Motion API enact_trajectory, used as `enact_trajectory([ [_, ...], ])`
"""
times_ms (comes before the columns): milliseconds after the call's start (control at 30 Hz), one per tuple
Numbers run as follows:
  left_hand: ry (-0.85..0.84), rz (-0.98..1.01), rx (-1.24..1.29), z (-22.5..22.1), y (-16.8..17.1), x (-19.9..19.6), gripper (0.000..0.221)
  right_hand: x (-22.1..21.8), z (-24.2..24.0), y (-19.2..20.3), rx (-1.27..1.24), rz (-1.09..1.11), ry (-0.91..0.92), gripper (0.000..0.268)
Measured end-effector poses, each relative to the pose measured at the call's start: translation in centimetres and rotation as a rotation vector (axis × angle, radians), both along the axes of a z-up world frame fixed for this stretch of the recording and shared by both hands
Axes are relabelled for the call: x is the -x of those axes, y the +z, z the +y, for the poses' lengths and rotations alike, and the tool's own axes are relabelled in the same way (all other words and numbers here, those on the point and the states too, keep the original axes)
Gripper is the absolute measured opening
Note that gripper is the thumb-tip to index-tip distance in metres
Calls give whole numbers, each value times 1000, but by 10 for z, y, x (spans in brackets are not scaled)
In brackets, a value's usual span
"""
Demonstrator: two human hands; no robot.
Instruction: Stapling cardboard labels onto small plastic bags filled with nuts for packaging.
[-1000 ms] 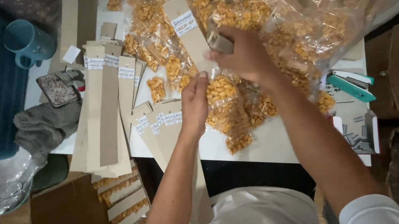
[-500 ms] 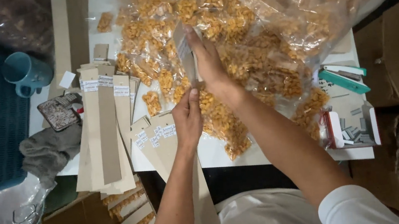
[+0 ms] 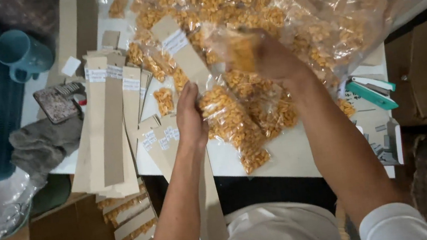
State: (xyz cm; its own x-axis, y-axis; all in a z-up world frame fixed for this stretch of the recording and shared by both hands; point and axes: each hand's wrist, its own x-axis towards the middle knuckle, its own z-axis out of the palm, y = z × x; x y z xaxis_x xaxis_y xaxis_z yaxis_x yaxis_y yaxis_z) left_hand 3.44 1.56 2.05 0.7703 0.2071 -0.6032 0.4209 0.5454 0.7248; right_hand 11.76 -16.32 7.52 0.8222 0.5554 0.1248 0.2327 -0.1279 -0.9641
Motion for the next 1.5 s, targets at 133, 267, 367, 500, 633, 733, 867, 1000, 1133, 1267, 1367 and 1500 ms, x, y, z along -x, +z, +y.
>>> enact_trajectory([
  [133, 5, -211, 83, -4, -3, 1, 30, -9, 10, -43, 405, -10, -194, 23],
  [267, -142, -327, -356, -5, -10, 4, 47, 0, 28, -20, 483, 37, -277, 24],
  [367, -126, -480, -417, -8, -20, 3, 41, 2, 50, -22, 142, 45, -359, 35],
  [500, -207, -511, -514, -8, -28, 8, 39, -1, 79, -21, -263, 285, -461, 61],
  [633, -282, -679, -629, -2, -34, 5, 41, -7, 93, -26, -317, 340, -569, 58],
  [733, -218, -573, -611, 3, -34, 4, 39, -26, 92, -50, -127, 71, -459, 44],
  [867, -61, -355, -228, 15, -45, 0, 36, -76, 70, -101, 817, -839, -173, 43],
  [1000, 22, -209, -114, 26, -45, -8, 77, -82, 57, -108, 872, -1056, -214, 20],
  [1133, -12, -131, -36, 27, -29, -3, 65, -19, 62, -79, 470, -1137, -272, 26],
  [1267, -40, -261, 32, 19, 33, 0, 90, 18, 62, -94, 444, -1454, -147, 9],
  [1367, -76, -460, -179, 18, -36, -5, 44, 24, 52, -93, 468, -1442, -163, 9],
  [1500, -78, -572, -228, 18, -40, -11, 32, 31, 48, -71, 409, -1422, -146, 11],
])
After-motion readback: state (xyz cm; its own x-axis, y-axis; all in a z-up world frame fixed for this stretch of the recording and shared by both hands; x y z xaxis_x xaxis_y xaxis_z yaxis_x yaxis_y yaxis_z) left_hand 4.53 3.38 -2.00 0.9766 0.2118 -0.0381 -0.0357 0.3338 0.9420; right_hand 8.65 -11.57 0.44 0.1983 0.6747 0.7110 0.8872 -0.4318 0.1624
